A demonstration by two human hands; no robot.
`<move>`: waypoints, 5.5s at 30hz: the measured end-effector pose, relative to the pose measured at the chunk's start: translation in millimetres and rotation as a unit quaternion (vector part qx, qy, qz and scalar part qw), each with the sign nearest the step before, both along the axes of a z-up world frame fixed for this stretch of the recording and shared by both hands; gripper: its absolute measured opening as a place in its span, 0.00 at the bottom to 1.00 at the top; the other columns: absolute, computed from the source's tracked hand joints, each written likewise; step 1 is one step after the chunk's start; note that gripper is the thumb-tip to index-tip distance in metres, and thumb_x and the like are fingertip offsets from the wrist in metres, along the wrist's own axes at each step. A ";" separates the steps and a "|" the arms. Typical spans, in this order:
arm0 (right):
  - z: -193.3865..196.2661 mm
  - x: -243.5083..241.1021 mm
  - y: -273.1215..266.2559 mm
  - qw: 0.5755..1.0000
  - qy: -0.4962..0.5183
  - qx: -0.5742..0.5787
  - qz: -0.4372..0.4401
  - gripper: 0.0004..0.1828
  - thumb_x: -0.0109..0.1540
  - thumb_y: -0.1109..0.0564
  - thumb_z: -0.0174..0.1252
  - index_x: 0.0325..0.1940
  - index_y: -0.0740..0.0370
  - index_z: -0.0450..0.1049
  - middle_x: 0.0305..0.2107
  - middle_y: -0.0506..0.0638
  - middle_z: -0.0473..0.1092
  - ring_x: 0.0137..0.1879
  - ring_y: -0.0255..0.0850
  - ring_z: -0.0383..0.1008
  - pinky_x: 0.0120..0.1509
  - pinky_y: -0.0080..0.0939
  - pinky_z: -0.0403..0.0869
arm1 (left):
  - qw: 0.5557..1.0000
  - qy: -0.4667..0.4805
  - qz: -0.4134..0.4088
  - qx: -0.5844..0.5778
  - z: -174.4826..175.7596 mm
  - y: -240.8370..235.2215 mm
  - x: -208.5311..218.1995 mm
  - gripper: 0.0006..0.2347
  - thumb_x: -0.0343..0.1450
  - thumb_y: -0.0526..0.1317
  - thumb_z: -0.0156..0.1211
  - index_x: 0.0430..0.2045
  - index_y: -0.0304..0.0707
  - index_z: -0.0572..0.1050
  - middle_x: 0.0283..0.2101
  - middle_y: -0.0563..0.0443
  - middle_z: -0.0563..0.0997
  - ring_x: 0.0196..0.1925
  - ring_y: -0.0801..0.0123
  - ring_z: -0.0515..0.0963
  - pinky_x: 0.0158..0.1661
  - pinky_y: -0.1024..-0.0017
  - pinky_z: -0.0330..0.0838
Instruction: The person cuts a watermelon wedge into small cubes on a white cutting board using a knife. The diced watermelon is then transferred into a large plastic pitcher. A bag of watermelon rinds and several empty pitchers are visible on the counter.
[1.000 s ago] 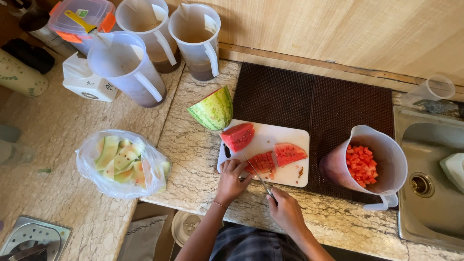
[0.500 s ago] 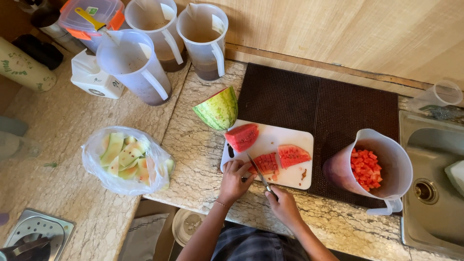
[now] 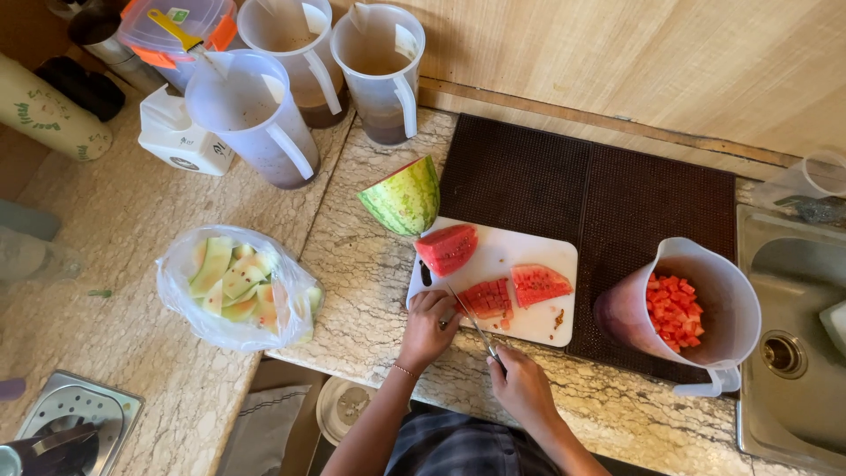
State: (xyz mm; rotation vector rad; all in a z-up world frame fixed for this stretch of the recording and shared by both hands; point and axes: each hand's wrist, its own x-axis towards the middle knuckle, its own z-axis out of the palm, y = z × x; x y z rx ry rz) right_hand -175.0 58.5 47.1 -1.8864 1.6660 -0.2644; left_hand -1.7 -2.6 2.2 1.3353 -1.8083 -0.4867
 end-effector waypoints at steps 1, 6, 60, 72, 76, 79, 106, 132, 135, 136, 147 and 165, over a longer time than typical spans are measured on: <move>-3.7 2.1 -2.3 1.000 0.000 0.000 0.002 0.08 0.59 0.57 0.46 0.34 0.61 0.70 0.18 0.46 0.68 0.16 0.29 0.63 0.15 0.22 0.63 | 1.000 0.000 0.002 0.000 0.5 -0.6 0.7 0.07 0.62 0.37 0.58 0.29 0.34 0.74 0.35 0.48 0.74 0.39 0.60 0.70 0.41 0.65 0.63; -15.7 6.4 -5.9 1.000 -0.029 -0.001 0.004 0.08 0.59 0.58 0.45 0.36 0.61 0.69 0.17 0.46 0.68 0.14 0.30 0.61 0.13 0.26 0.61 | 1.000 -0.002 0.005 -0.008 2.3 0.0 -0.4 0.07 0.62 0.38 0.59 0.28 0.36 0.74 0.34 0.50 0.75 0.38 0.60 0.70 0.40 0.66 0.62; -52.7 -103.0 83.6 0.974 -0.100 0.061 -0.193 0.19 0.51 0.46 0.54 0.40 0.57 0.77 0.38 0.45 0.76 0.46 0.32 0.76 0.50 0.28 0.69 | 0.999 0.039 0.014 0.025 11.4 -2.5 4.5 0.07 0.63 0.32 0.48 0.30 0.34 0.73 0.34 0.46 0.72 0.39 0.59 0.72 0.39 0.64 0.66; -54.2 -87.8 78.2 0.963 -0.171 0.050 -0.204 0.14 0.52 0.52 0.53 0.37 0.60 0.77 0.32 0.43 0.77 0.41 0.31 0.75 0.47 0.28 0.68 | 0.999 0.017 0.031 0.017 0.1 -4.5 3.2 0.07 0.62 0.33 0.50 0.30 0.37 0.73 0.33 0.49 0.71 0.37 0.62 0.72 0.38 0.66 0.64; -38.2 -98.8 78.9 0.946 -0.131 0.155 -0.253 0.17 0.52 0.48 0.53 0.40 0.56 0.77 0.23 0.42 0.77 0.32 0.27 0.74 0.39 0.25 0.67 | 0.999 0.026 0.032 0.002 5.9 -0.9 -2.5 0.06 0.63 0.32 0.49 0.30 0.36 0.73 0.33 0.48 0.71 0.38 0.60 0.71 0.39 0.65 0.64; -22.9 -101.6 77.8 0.902 -0.232 0.172 -0.322 0.11 0.56 0.58 0.51 0.32 0.65 0.77 0.14 0.50 0.68 0.14 0.36 0.63 0.25 0.32 0.65 | 0.998 -0.051 0.023 -0.032 20.7 1.4 -14.5 0.06 0.64 0.37 0.52 0.29 0.39 0.74 0.34 0.51 0.71 0.38 0.63 0.69 0.37 0.67 0.61; -11.6 -75.7 39.9 0.840 -0.329 0.223 -0.369 0.11 0.60 0.60 0.43 0.34 0.69 0.71 0.18 0.56 0.65 0.17 0.42 0.63 0.19 0.37 0.61 | 0.963 -0.226 -0.047 0.140 30.0 -22.9 -71.8 0.39 0.52 0.58 0.64 0.56 0.52 0.54 0.54 0.49 0.60 0.55 0.57 0.57 0.48 0.57 0.51; -18.1 -51.7 -14.3 0.853 -0.388 0.208 -0.279 0.14 0.62 0.59 0.39 0.32 0.67 0.69 0.14 0.51 0.60 0.15 0.35 0.55 0.16 0.32 0.55 | 0.988 -0.116 -0.069 0.069 12.8 -31.0 -57.1 0.34 0.55 0.48 0.66 0.54 0.47 0.57 0.48 0.49 0.67 0.48 0.58 0.66 0.43 0.61 0.53; -17.5 -53.8 -14.7 0.854 -0.403 0.200 -0.262 0.12 0.62 0.59 0.40 0.30 0.67 0.67 0.14 0.51 0.60 0.15 0.35 0.55 0.16 0.32 0.55 | 0.992 -0.075 -0.077 0.059 19.6 -30.9 -56.5 0.31 0.57 0.45 0.64 0.53 0.45 0.58 0.47 0.47 0.69 0.46 0.59 0.67 0.43 0.65 0.52; -14.3 -54.4 -15.4 0.854 -0.404 0.199 -0.263 0.12 0.62 0.59 0.40 0.30 0.67 0.67 0.14 0.51 0.60 0.15 0.35 0.55 0.16 0.32 0.55 | 0.992 -0.075 -0.078 0.059 18.4 -31.8 -56.4 0.31 0.57 0.45 0.64 0.53 0.45 0.58 0.47 0.47 0.69 0.46 0.59 0.67 0.43 0.65 0.52; -5.2 -53.4 -17.9 0.825 -0.418 0.235 -0.299 0.13 0.62 0.59 0.40 0.34 0.71 0.69 0.13 0.53 0.60 0.14 0.36 0.54 0.16 0.32 0.53 | 0.991 -0.080 -0.094 0.044 20.7 -30.4 -51.7 0.29 0.56 0.44 0.66 0.51 0.46 0.61 0.48 0.49 0.68 0.48 0.62 0.68 0.42 0.66 0.51; 136.7 -142.8 24.1 0.915 0.092 -0.189 -0.343 0.19 0.60 0.50 0.47 0.50 0.62 0.71 0.42 0.54 0.71 0.41 0.48 0.70 0.41 0.46 0.67 | 0.977 -0.180 -0.102 0.048 32.9 -52.2 -72.2 0.10 0.59 0.38 0.53 0.31 0.40 0.69 0.43 0.43 0.70 0.42 0.53 0.71 0.40 0.57 0.60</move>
